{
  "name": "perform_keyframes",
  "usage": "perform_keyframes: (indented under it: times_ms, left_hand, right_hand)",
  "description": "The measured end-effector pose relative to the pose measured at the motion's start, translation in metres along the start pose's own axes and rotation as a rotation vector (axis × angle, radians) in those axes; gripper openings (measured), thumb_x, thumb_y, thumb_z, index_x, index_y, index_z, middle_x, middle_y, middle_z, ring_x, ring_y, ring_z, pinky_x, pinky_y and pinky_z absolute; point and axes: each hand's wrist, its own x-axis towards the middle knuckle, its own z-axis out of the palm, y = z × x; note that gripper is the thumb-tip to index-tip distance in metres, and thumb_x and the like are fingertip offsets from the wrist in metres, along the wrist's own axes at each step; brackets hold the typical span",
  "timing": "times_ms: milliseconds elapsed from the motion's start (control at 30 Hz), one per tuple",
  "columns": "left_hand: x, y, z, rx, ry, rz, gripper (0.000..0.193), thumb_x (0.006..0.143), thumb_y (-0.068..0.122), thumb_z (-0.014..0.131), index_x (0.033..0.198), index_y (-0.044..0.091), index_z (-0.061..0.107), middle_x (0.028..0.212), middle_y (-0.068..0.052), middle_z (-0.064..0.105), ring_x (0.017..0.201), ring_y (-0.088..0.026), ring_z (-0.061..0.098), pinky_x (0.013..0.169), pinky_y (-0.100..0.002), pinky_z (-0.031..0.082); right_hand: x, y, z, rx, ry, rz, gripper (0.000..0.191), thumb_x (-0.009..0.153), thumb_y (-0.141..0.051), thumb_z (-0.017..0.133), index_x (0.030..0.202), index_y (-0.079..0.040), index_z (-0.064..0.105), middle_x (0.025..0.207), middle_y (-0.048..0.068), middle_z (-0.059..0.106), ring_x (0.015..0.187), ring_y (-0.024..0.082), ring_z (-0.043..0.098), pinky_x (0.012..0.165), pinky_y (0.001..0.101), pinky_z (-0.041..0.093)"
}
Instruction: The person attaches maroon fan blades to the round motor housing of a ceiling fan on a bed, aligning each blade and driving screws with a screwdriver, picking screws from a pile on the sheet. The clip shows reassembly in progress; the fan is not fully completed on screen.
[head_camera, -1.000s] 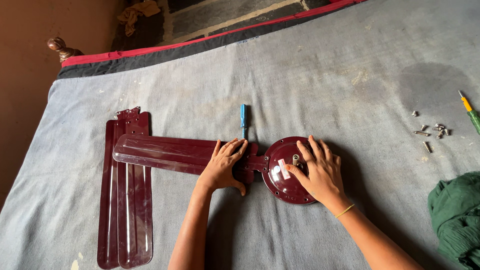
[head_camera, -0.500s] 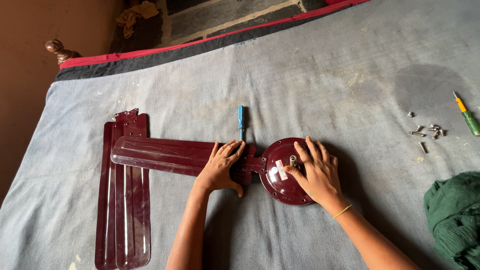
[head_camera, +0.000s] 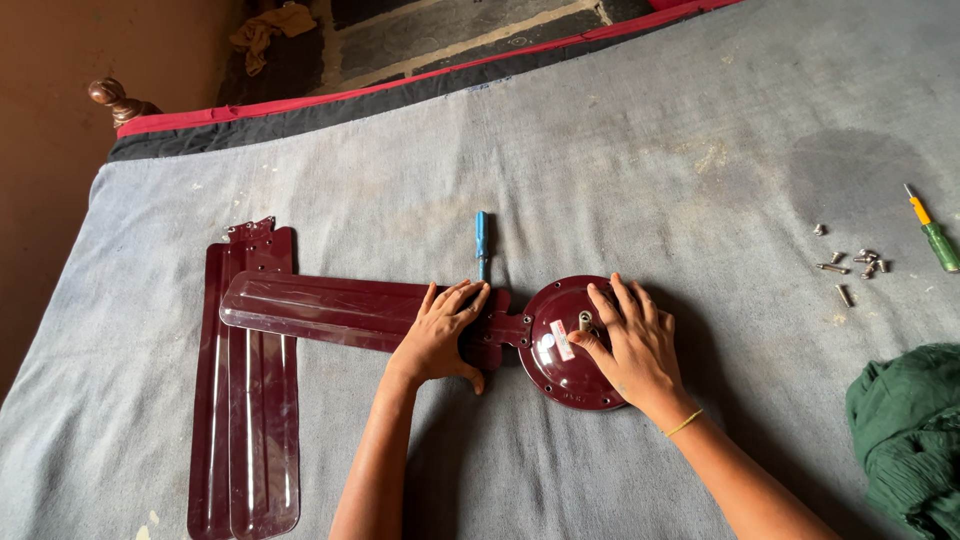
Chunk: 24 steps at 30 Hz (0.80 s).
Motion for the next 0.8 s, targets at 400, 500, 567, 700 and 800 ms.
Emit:
perform_keyframes:
  times_ms: [400, 500, 567, 700, 800]
  left_hand:
    - [-0.0015, -0.0013, 0.0005, 0.002, -0.005, -0.002, 0.157, 0.022, 0.053, 0.098, 0.158, 0.017, 0.029, 0.159, -0.008, 0.036, 0.152, -0.029, 0.025, 0.125, -0.058, 0.01]
    - [-0.0013, -0.0001, 0.0018, 0.01, -0.011, -0.01, 0.158, 0.022, 0.054, 0.098, 0.158, 0.017, 0.028, 0.159, -0.008, 0.036, 0.152, -0.029, 0.024, 0.125, -0.058, 0.01]
    - [-0.001, 0.0006, 0.002, 0.019, -0.024, -0.025, 0.159, 0.02, 0.055, 0.098, 0.158, 0.018, 0.028, 0.159, -0.007, 0.035, 0.152, -0.028, 0.024, 0.125, -0.057, 0.01]
    - [-0.0004, 0.0004, 0.0006, 0.038, -0.003, -0.007, 0.159, 0.021, 0.056, 0.097, 0.158, 0.016, 0.029, 0.159, -0.008, 0.036, 0.151, -0.028, 0.025, 0.124, -0.057, 0.011]
    - [-0.0004, 0.0023, -0.001, 0.041, 0.003, 0.001, 0.158, 0.021, 0.056, 0.097, 0.158, 0.015, 0.03, 0.158, -0.008, 0.037, 0.151, -0.029, 0.026, 0.124, -0.058, 0.013]
  right_hand:
    - [-0.0005, -0.0001, -0.001, 0.009, 0.012, -0.003, 0.078, 0.092, -0.07, 0.044, 0.153, -0.021, 0.045, 0.161, 0.017, 0.038, 0.143, 0.042, 0.038, 0.105, 0.0622, 0.034]
    - [-0.0009, 0.0003, -0.0004, 0.005, 0.009, 0.001, 0.078, 0.092, -0.07, 0.044, 0.153, -0.021, 0.045, 0.161, 0.017, 0.038, 0.143, 0.042, 0.038, 0.106, 0.0624, 0.034]
    - [-0.0009, 0.0006, -0.0001, 0.002, 0.006, 0.004, 0.078, 0.092, -0.07, 0.044, 0.153, -0.021, 0.045, 0.161, 0.017, 0.038, 0.143, 0.042, 0.038, 0.106, 0.0628, 0.034]
    - [-0.0003, 0.0007, 0.0, -0.002, -0.003, 0.011, 0.079, 0.092, -0.07, 0.044, 0.153, -0.021, 0.045, 0.161, 0.016, 0.038, 0.143, 0.042, 0.038, 0.105, 0.0631, 0.034]
    - [-0.0007, 0.001, 0.0005, 0.002, 0.004, 0.005, 0.078, 0.092, -0.07, 0.044, 0.153, -0.021, 0.045, 0.161, 0.017, 0.038, 0.143, 0.042, 0.038, 0.105, 0.0624, 0.034]
